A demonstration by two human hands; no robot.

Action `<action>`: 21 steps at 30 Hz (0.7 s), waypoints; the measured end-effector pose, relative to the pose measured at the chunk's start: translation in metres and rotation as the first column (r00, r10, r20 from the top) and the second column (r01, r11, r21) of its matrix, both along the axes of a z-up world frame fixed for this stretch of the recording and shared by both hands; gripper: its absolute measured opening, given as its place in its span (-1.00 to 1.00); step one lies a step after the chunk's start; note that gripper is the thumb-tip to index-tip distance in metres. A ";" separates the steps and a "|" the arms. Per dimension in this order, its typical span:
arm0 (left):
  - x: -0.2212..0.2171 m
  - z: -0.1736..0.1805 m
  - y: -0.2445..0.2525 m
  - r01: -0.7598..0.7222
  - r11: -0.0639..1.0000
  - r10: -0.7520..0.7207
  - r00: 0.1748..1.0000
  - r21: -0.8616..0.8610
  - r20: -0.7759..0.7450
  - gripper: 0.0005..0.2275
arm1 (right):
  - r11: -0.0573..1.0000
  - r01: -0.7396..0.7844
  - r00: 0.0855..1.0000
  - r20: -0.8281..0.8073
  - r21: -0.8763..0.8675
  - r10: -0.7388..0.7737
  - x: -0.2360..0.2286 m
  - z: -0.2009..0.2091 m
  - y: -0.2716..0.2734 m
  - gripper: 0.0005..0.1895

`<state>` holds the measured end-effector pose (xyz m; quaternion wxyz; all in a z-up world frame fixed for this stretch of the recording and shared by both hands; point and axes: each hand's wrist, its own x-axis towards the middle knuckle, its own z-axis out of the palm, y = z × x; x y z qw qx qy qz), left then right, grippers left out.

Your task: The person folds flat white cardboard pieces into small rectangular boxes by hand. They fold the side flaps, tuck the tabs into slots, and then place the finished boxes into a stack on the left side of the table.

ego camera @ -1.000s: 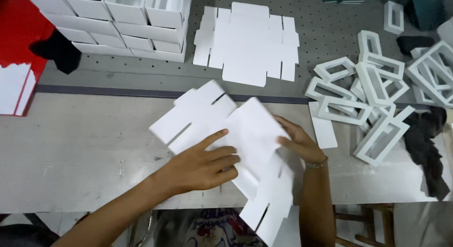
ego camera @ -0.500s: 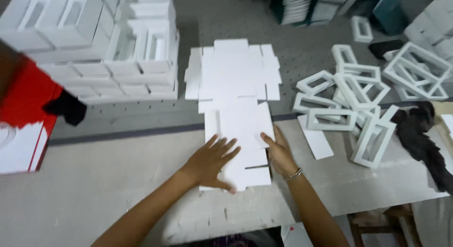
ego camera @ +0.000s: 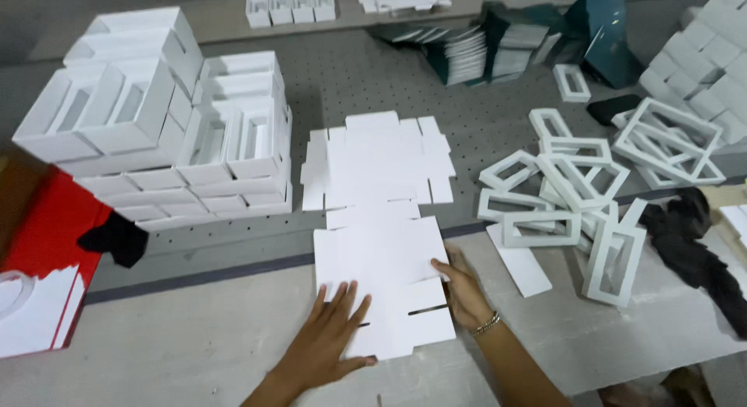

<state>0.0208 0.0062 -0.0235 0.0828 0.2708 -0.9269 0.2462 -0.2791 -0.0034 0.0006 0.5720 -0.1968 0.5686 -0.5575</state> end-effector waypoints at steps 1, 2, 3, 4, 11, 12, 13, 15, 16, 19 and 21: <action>0.001 0.001 0.000 0.099 0.977 -0.071 0.986 0.188 -0.152 0.06 | 1.000 0.011 0.999 0.041 0.010 -0.012 -0.001 -0.004 -0.001 -0.48; 0.003 0.001 0.003 0.221 0.909 -0.109 0.944 0.354 -0.310 -0.17 | 0.999 0.022 0.996 0.082 0.027 -0.024 -0.002 -0.009 0.000 -0.56; 0.005 0.003 -0.003 0.227 0.909 -0.115 0.943 0.350 -0.312 -0.17 | 0.999 0.027 0.996 0.079 0.023 -0.029 0.000 -0.002 -0.002 -0.56; 0.008 0.004 -0.004 0.305 0.879 -0.136 0.897 0.366 -0.420 -0.28 | 1.000 0.000 0.998 0.065 0.025 -0.002 0.003 0.003 0.001 -0.54; 0.009 0.010 -0.019 0.337 0.818 -0.088 0.874 0.467 -0.477 -0.53 | 0.808 -0.485 0.345 -0.922 -0.334 -0.174 -0.010 0.024 0.020 -0.24; 0.007 0.011 -0.020 0.338 0.818 -0.091 0.875 0.466 -0.475 -0.53 | 0.808 -0.483 0.347 -0.921 -0.337 -0.177 -0.011 0.038 0.024 -0.24; 0.005 0.012 -0.023 0.307 0.795 -0.076 0.907 0.524 -0.415 -0.54 | 0.680 -0.727 0.265 -0.953 -0.096 0.149 -0.013 0.052 0.028 -0.09; 0.003 0.019 -0.030 0.272 0.764 -0.067 0.936 0.586 -0.347 -0.53 | 0.433 -0.895 0.102 -0.894 0.109 0.435 -0.017 0.053 0.031 0.06; 0.002 0.024 -0.033 0.224 0.686 -0.019 0.957 0.692 -0.291 -0.54 | 0.322 -0.910 -0.096 -0.888 0.261 0.449 -0.020 0.040 0.030 -0.05; 0.001 0.048 -0.044 0.105 0.499 0.091 0.981 0.860 -0.173 -0.54 | 0.260 -0.919 -0.199 -0.917 0.297 0.345 -0.026 0.018 0.025 -0.31; -0.001 0.061 -0.057 0.046 0.387 0.152 0.982 0.921 -0.113 -0.53 | 0.298 -0.938 -0.104 -0.963 0.178 0.248 -0.032 0.015 0.014 -0.50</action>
